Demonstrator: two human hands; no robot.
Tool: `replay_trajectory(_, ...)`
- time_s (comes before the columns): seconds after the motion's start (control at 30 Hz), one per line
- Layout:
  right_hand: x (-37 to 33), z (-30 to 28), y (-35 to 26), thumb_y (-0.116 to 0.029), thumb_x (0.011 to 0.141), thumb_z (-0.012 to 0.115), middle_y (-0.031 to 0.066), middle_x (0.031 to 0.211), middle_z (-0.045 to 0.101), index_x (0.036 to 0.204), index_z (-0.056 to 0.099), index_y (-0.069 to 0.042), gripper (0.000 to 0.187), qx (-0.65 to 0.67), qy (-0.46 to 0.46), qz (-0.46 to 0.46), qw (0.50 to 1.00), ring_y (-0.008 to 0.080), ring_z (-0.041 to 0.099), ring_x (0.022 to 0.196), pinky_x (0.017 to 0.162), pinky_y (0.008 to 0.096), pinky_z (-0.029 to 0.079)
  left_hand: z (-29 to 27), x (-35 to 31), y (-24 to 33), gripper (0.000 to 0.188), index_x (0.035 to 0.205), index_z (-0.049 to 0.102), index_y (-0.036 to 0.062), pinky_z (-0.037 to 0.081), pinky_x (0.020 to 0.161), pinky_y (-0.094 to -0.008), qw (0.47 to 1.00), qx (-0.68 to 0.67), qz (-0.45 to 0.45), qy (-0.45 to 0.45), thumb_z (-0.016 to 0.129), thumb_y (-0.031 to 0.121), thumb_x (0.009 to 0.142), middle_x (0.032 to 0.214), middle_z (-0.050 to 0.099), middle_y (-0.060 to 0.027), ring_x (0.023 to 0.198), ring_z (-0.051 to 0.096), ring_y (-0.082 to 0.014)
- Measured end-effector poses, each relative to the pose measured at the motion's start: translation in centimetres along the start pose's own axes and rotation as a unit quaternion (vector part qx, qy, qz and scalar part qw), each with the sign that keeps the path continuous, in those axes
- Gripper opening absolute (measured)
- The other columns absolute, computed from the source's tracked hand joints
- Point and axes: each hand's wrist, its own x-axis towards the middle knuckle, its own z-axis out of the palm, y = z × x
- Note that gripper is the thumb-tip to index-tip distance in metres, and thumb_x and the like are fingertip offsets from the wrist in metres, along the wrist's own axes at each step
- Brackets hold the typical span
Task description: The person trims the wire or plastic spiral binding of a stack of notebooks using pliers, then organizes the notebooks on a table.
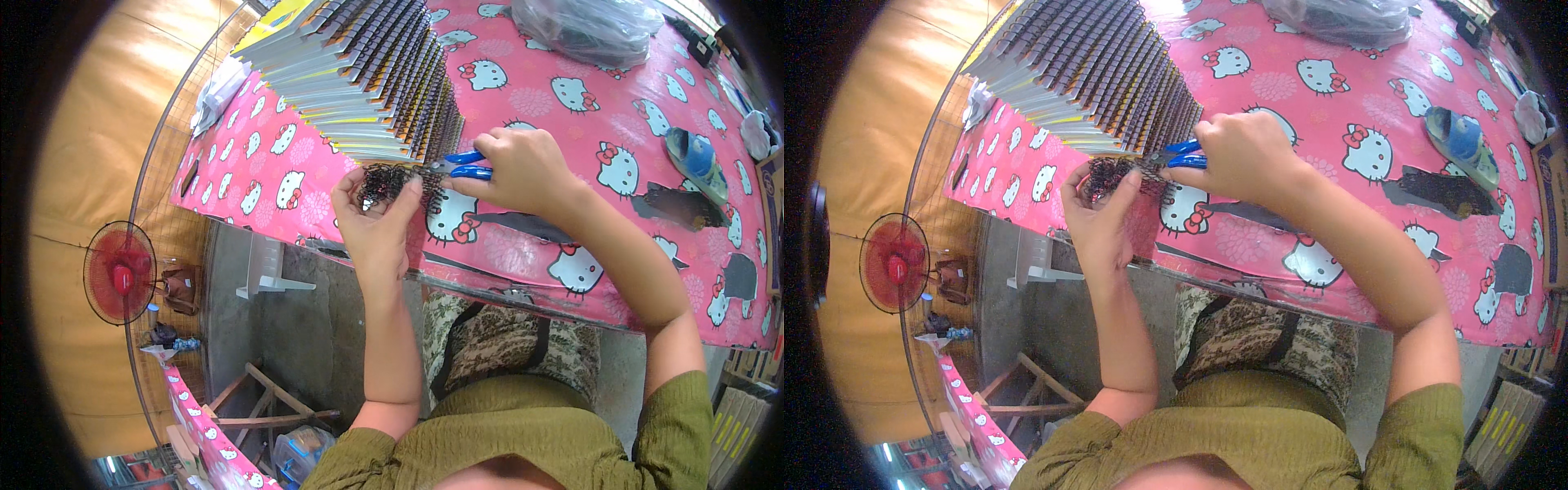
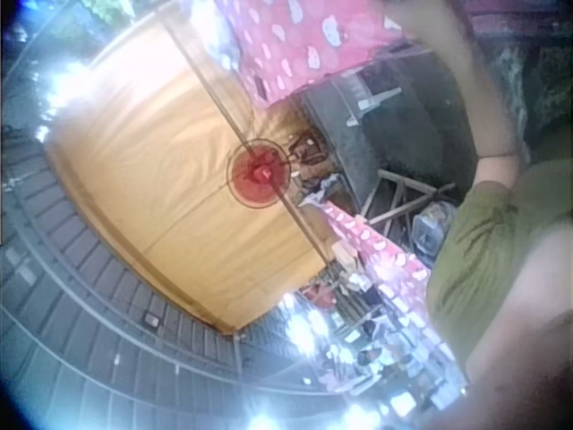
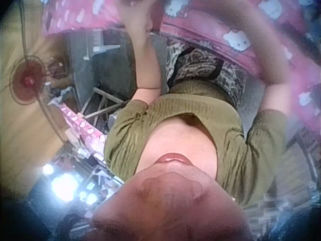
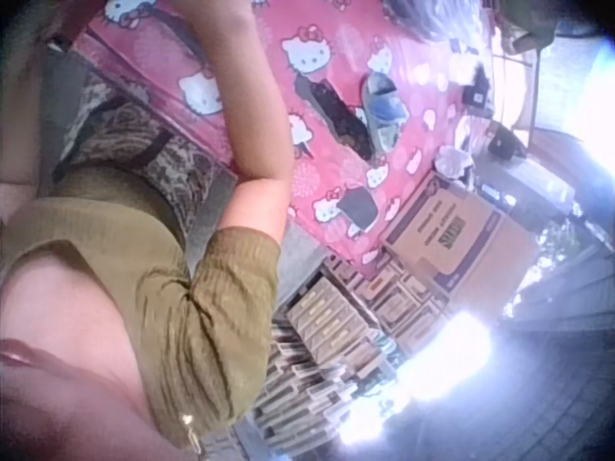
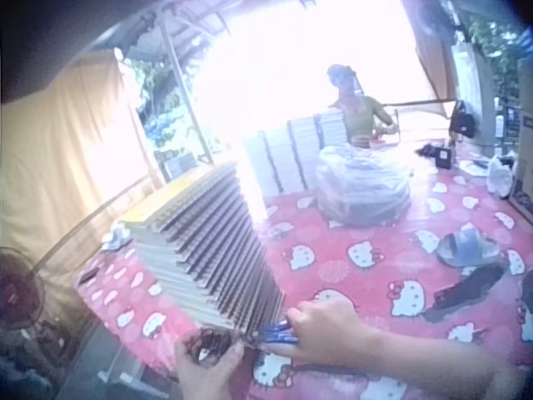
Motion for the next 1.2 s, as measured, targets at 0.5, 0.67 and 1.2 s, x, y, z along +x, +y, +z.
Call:
replay_trajectory(0.5,-0.3,0.0,-0.5,-0.057,0.074,0.064,0.0143,0.073,0.065,0.075,0.064,-0.003,0.054,-0.020,-0.098,0.041,0.994,0.0294,0.066,0.072,0.063,0.0395,0.053,-0.1,-0.4,-0.8,0.056,0.118,0.042,-0.0006,0.053,0.066,-0.0276,0.999,-0.002,-0.039,0.012,0.076,-0.002,0.074,0.107,0.056,-0.0129,0.088,0.061,-0.0181)
replay_trajectory(0.67,-1.6,0.8,1.1,-0.058,0.075,0.064,0.0146,0.071,0.064,0.074,0.064,-0.002,0.056,-0.045,0.027,-0.013,0.999,0.0306,0.066,0.067,0.060,0.0400,0.053,-1.1,-0.1,-1.0,0.058,0.118,0.039,-0.0022,0.054,0.066,-0.0270,0.998,-0.012,-0.068,0.003,0.076,-0.003,0.074,0.112,0.052,-0.0149,0.085,0.062,-0.0192)
replay_trajectory(1.2,-1.7,1.6,2.1,-0.057,0.075,0.064,0.0167,0.072,0.064,0.075,0.064,0.000,0.057,-0.054,0.076,-0.067,0.993,0.0301,0.065,0.061,0.058,0.0403,0.052,-1.1,-0.1,-1.2,0.060,0.118,0.035,-0.0050,0.056,0.071,-0.0283,0.995,0.007,-0.096,-0.016,0.074,-0.007,0.073,0.111,0.048,-0.0160,0.088,0.062,-0.0200)
